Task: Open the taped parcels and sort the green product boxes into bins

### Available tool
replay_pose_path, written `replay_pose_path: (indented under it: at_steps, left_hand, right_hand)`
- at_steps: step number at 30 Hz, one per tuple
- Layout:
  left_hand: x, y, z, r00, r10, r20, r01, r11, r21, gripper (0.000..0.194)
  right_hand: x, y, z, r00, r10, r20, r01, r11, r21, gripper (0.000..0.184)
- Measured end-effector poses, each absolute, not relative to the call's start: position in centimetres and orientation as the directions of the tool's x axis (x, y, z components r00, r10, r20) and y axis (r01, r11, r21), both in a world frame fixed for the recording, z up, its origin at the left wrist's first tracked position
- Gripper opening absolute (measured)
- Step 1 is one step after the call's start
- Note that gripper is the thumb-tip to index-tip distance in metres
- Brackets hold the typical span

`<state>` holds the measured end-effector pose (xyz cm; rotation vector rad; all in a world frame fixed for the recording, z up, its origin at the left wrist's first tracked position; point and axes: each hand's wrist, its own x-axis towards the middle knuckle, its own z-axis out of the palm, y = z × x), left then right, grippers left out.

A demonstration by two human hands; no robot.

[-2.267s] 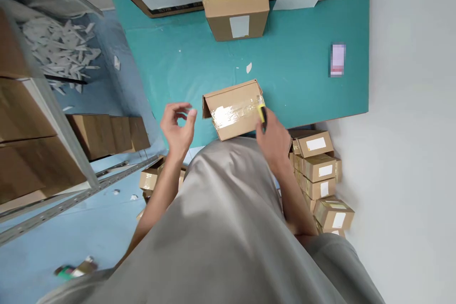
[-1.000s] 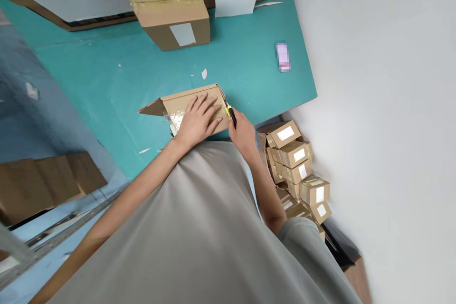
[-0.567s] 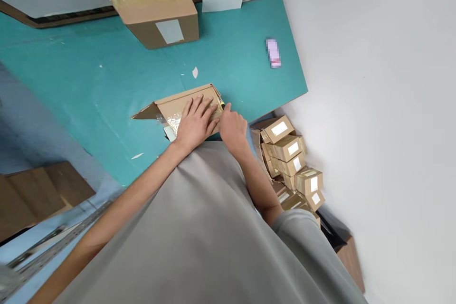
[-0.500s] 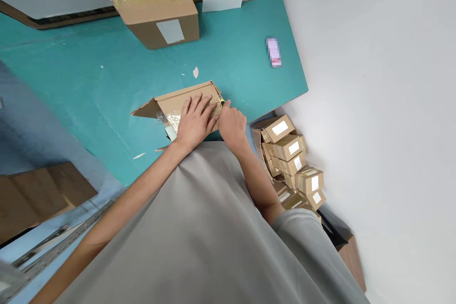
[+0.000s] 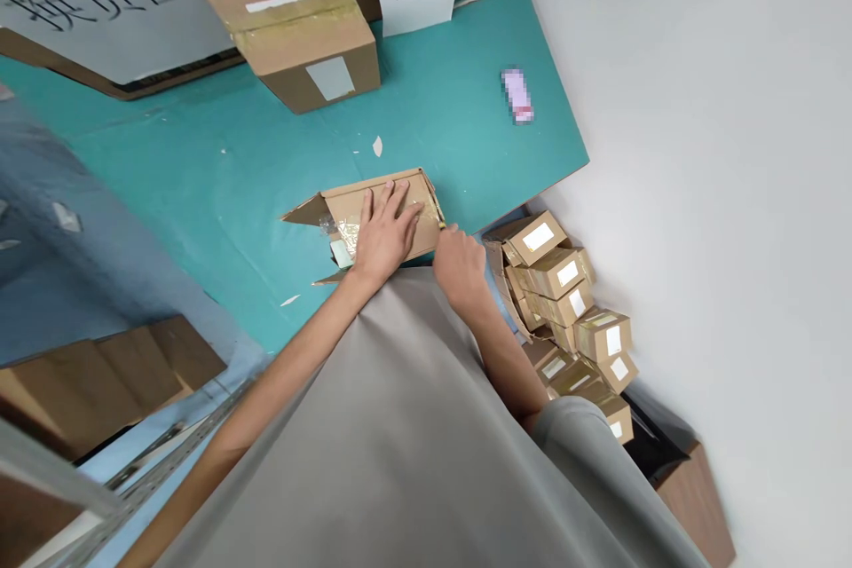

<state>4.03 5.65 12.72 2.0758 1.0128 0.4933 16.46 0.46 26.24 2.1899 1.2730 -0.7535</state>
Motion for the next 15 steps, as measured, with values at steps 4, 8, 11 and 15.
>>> replay_pose_path:
  at_steps: [4, 8, 11, 15]
  left_hand:
    - [3.8, 5.2, 12.6, 0.62, 0.785, -0.002, 0.529, -0.416, 0.74, 0.039]
    - [3.2, 4.8, 12.2, 0.624, 0.78, 0.038, 0.508, -0.442, 0.739, 0.039]
    - [2.7, 4.9, 11.9, 0.586, 0.804, 0.102, 0.478, -0.445, 0.757, 0.036]
    - [2.2, 5.1, 12.7, 0.456, 0.872, 0.177, 0.441, -0.394, 0.807, 0.038]
  right_hand:
    - [17.2, -1.0, 26.9, 0.383, 0.587, -0.713, 0.89, -0.441, 0.115, 0.036]
    - [19.2, -2.8, 28.0, 0.33, 0.67, -0.665, 0.898, -0.439, 0.003, 0.038]
    - [22.2, -3.1, 25.6, 0.401, 0.791, -0.461, 0.862, -0.496, -0.103, 0.052]
    - [27.1, -0.3, 15.4, 0.546, 0.792, -0.274, 0.766, -0.604, -0.219, 0.057]
